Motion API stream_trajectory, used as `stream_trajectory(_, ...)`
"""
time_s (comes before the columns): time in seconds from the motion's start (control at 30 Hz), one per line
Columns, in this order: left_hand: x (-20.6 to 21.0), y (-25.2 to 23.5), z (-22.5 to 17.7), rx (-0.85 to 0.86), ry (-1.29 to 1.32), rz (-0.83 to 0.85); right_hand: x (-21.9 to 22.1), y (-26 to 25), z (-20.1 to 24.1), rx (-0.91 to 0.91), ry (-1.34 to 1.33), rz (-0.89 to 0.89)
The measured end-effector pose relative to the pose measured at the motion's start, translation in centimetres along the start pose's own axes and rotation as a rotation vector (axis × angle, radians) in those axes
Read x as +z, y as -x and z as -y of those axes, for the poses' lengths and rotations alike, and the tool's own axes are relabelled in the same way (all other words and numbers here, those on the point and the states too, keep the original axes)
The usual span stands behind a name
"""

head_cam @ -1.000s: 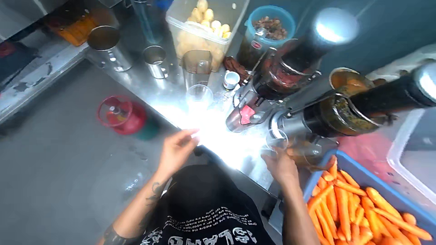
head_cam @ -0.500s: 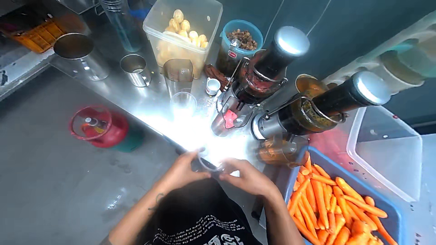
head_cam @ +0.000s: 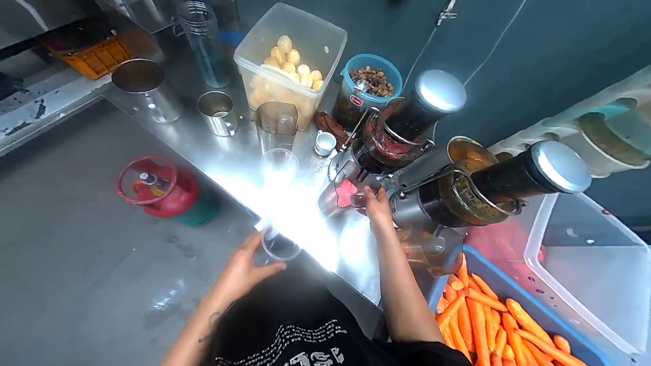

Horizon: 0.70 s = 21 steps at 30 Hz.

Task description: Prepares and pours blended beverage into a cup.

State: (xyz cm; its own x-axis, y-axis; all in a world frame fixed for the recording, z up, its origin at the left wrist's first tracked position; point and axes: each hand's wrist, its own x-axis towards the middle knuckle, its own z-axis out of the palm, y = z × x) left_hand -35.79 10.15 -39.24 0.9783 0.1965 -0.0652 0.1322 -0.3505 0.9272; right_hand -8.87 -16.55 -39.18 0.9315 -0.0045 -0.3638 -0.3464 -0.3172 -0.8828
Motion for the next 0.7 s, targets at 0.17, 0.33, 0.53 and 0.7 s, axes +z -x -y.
stream_trajectory(0.17, 0.2, 0.4, -0.1, -0.076, -0.037, 0.037, -0.1, 0.7, -0.1, -0.016, 0.038, -0.052)
stream_trajectory(0.33, 1.6, -1.0, -0.9, -0.101, -0.125, 0.118, 0.4, 3.0, 0.1, -0.048, 0.114, -0.039)
stream_trajectory(0.53, 3.4, -1.8, -3.3, 0.01, -0.108, 0.165, 1.1, 9.8, 2.8, -0.343, 0.246, -0.075)
stream_trajectory(0.7, 3.1, -1.9, -4.8, 0.16, 0.037, 0.127, 1.7, 14.2, 6.6, -0.732, 0.206, -0.172)
